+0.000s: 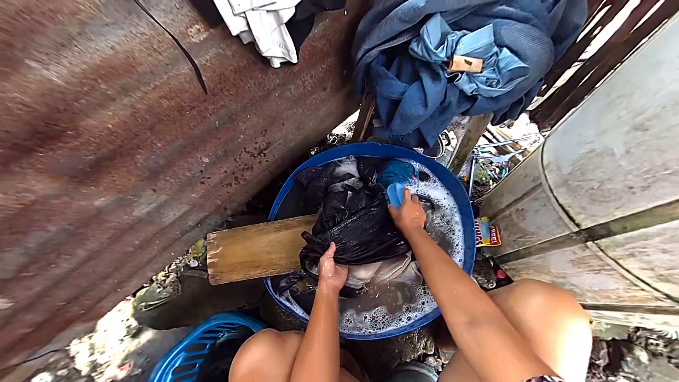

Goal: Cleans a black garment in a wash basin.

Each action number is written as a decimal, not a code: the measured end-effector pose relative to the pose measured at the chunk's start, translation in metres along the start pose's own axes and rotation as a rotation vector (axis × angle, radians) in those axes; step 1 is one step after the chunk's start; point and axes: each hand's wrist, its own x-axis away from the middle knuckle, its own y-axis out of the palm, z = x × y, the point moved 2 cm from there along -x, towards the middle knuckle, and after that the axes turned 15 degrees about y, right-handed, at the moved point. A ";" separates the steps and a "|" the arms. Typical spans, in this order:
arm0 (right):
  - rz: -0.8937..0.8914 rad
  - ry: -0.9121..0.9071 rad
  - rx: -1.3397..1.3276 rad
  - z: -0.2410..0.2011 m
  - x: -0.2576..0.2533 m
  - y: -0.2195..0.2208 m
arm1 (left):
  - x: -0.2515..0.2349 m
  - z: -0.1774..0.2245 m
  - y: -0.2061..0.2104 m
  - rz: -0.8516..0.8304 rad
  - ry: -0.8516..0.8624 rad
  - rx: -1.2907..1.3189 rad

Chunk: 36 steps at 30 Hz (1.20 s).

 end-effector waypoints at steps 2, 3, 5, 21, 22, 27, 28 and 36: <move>-0.035 0.023 -0.085 -0.011 0.024 0.008 | -0.001 -0.002 0.001 -0.006 -0.004 0.003; -0.099 -0.046 -0.097 -0.025 0.054 0.021 | -0.002 -0.001 0.002 -0.007 0.003 0.001; -0.287 -0.246 -0.028 -0.048 0.111 0.045 | 0.000 -0.001 0.001 0.010 0.022 -0.012; -0.289 -0.404 0.090 -0.036 0.100 0.042 | -0.001 -0.005 -0.001 0.018 0.047 -0.042; -0.209 -0.331 0.075 -0.026 0.073 0.032 | -0.002 -0.004 0.000 0.010 0.038 -0.037; -0.029 0.080 -0.052 0.001 -0.007 -0.004 | -0.002 -0.008 0.006 0.008 0.020 -0.043; -0.034 0.031 -0.104 -0.009 0.013 0.004 | -0.003 -0.008 0.006 0.004 0.024 -0.041; -0.147 -0.257 0.037 -0.015 0.049 0.024 | -0.003 -0.009 0.001 0.006 0.033 -0.050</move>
